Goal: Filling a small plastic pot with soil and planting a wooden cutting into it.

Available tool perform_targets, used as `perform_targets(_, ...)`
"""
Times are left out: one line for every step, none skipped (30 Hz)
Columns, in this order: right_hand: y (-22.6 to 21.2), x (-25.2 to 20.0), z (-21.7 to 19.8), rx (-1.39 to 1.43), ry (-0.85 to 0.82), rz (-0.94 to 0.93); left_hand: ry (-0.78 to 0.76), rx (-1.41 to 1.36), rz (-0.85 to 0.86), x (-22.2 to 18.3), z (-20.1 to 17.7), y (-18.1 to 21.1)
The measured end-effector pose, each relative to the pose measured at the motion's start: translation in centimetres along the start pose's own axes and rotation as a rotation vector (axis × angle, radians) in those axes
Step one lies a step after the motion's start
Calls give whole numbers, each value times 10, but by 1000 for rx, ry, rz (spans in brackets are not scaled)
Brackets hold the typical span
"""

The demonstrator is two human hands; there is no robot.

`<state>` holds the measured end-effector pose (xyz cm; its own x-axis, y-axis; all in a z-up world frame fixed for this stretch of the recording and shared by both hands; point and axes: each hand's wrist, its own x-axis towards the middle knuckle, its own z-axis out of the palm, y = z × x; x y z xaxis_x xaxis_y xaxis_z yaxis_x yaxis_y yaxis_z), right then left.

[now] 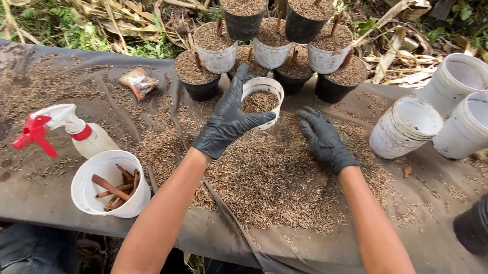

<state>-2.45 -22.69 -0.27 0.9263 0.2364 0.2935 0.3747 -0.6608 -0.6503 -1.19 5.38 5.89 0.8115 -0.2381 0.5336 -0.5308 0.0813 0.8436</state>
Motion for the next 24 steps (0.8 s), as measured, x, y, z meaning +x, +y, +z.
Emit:
perform_targets(-4, 8, 6, 6, 0, -9, 4, 10, 3, 0, -8, -1)
perform_targets(-8, 16, 12, -6, -35, 34, 9, 1, 43, 1, -16, -2)
perform_targets(-12, 21, 19, -18, -70, 83, 9, -11, 79, 0, -22, -4)
perform_targets(-15, 24, 27, -10, -69, 79, 8, -3, 79, -3, -26, -11)
perform_targets(-17, 26, 33, 17, -109, -46, 25, -39, 51, -7, -28, -19)
perform_targets(-19, 28, 40, 45, -147, -171, 42, -74, 23, -10, -31, -28)
perform_targets(-46, 20, 34, 47, -145, -171, 40, -72, 23, -11, -35, -17)
perform_targets(-73, 12, 29, 113, -157, -165, 41, -79, 32, -12, -40, -7)
perform_targets(-100, 3, 23, 176, -175, -159, 49, -90, 40, -15, -44, 2)
perform_targets(-99, 10, 20, 175, -179, -159, 53, -91, 39, -14, -46, 1)
perform_targets(-97, 15, 19, 209, -195, -138, 54, -89, 41, -15, -47, 0)
perform_targets(-95, 19, 17, 243, -212, -116, 55, -88, 44, -16, -47, -2)
perform_targets(-73, 29, 26, 245, -213, -114, 55, -88, 42, -14, -45, -2)
perform_targets(-51, 38, 35, 233, -176, -205, 42, -96, 24, -13, -42, -2)
perform_targets(-28, 46, 44, 221, -135, -295, 25, -104, 7, -11, -39, -1)
perform_targets(-26, 47, 51, 224, -131, -291, 20, -104, 4, -11, -38, -4)
perform_targets(-24, 50, 56, 134, -175, -256, 10, -94, 22, -9, -36, -7)
perform_targets(-22, 53, 60, 45, -219, -221, 0, -84, 41, -6, -34, -10)
perform_targets(-40, 49, 55, 43, -217, -217, -3, -87, 40, -5, -37, -12)
perform_targets(-58, 45, 51, 89, -291, -268, -14, -69, 43, -5, -41, -15)
perform_targets(-76, 40, 48, 134, -370, -319, -20, -54, 44, -6, -43, -19)
perform_targets(-91, 30, 36, 131, -375, -314, -18, -60, 41, -7, -42, -17)
perform_targets(-106, 21, 24, 72, -428, -360, -11, -44, 44, -7, -40, -15)
perform_targets(-121, 12, 11, 13, -481, -406, -3, -28, 47, -7, -38, -13)
